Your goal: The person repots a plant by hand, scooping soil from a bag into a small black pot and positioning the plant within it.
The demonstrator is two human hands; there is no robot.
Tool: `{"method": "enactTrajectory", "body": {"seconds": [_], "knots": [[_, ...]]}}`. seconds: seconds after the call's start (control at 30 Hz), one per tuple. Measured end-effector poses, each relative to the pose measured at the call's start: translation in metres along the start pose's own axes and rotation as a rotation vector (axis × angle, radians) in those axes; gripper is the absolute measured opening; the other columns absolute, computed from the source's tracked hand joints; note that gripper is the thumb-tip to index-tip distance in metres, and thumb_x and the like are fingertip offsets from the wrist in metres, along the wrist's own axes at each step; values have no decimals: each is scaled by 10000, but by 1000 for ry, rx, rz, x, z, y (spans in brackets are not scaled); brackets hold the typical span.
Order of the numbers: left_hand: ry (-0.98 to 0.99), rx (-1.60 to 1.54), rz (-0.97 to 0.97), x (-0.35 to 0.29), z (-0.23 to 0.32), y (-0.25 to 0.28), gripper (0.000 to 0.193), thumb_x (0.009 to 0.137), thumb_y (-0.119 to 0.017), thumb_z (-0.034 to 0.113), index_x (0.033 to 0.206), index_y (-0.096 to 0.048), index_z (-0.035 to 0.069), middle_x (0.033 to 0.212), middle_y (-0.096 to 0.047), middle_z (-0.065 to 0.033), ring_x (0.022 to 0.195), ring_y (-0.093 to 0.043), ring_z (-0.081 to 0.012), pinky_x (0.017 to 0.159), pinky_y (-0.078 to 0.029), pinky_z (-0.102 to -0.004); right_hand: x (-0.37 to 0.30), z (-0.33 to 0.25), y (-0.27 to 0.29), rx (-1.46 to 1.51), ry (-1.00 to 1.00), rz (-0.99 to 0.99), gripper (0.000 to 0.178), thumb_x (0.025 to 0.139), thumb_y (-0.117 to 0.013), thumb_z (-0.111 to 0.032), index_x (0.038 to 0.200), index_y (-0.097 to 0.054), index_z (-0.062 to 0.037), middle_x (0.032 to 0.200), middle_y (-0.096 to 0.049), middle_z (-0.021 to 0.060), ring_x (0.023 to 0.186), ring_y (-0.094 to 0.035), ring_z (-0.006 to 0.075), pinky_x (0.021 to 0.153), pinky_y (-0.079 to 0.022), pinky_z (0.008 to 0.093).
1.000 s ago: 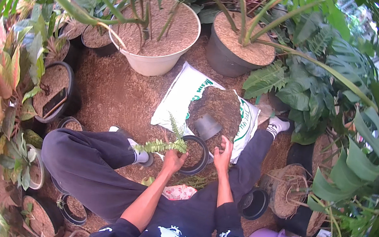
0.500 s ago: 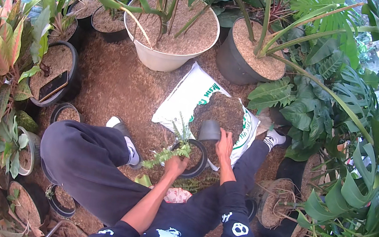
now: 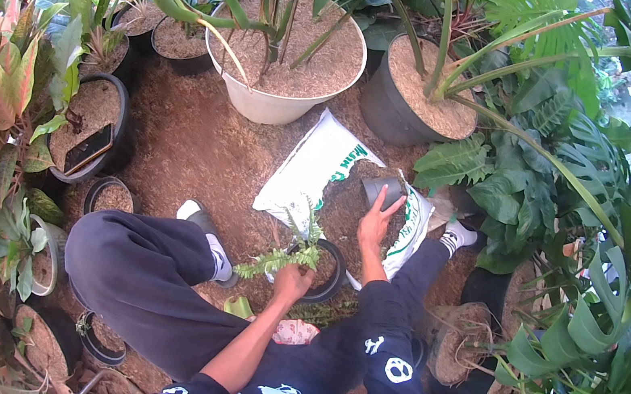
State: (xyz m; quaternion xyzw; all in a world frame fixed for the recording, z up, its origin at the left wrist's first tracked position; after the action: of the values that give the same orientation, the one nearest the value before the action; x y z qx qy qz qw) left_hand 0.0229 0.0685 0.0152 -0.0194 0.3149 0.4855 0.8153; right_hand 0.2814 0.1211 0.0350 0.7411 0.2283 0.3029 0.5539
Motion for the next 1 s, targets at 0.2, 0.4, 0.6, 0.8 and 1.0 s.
{"method": "enactTrajectory", "body": {"seconds": [0.2, 0.4, 0.6, 0.8, 1.0], "knots": [[-30, 23, 4, -1, 3, 2, 300, 796, -729, 290, 885, -744, 4, 801, -720, -201, 801, -708, -361, 741, -548, -431, -19, -4, -22, 71, -73, -289, 1005, 758, -524, 146, 1567, -193, -350, 1567, 136, 347, 923, -633, 529, 808, -534, 511], [82, 105, -77, 5, -13, -5, 345, 809, -710, 379, 925, -757, 58, 843, -722, -208, 843, -702, -384, 777, -540, -473, -47, -11, -9, 165, 15, -468, 965, 765, -624, 14, 1546, -232, -394, 1555, 101, 350, 866, -628, 562, 844, -537, 507], [75, 140, -87, 3, -4, -6, 341, 820, -697, 375, 910, -762, 52, 836, -722, -208, 840, -706, -376, 774, -542, -463, -52, 19, -27, 310, -17, -292, 930, 722, -716, -41, 1513, -345, -359, 1519, -50, 302, 955, -649, 484, 816, -582, 455], [14, 113, -79, -3, 5, 6, 305, 812, -688, 344, 929, -773, 76, 824, -724, -194, 829, -708, -350, 786, -541, -455, -66, 34, -32, 1089, -486, -414, 855, 778, -740, 0, 1509, -343, -196, 1368, -387, 220, 950, -652, 310, 675, -642, 349], [31, 112, -24, 1, -8, 5, 273, 807, -686, 330, 935, -779, 107, 840, -729, -174, 821, -703, -357, 760, -540, -451, -97, 41, 6, 1411, -755, -377, 824, 858, -725, -75, 1509, -220, -100, 1206, -560, 182, 860, -691, 316, 690, -624, 312]]}}
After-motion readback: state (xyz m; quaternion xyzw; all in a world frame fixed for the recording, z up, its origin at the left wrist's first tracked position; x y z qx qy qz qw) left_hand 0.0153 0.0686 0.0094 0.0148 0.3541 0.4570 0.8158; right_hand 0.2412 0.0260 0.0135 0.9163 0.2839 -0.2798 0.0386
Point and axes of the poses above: each hand's wrist, its own x-axis towards the middle knuckle, its own y-axis out of the back of the hand, z = x × y, the point moved 4 cm from there along x, towards the middle knuckle
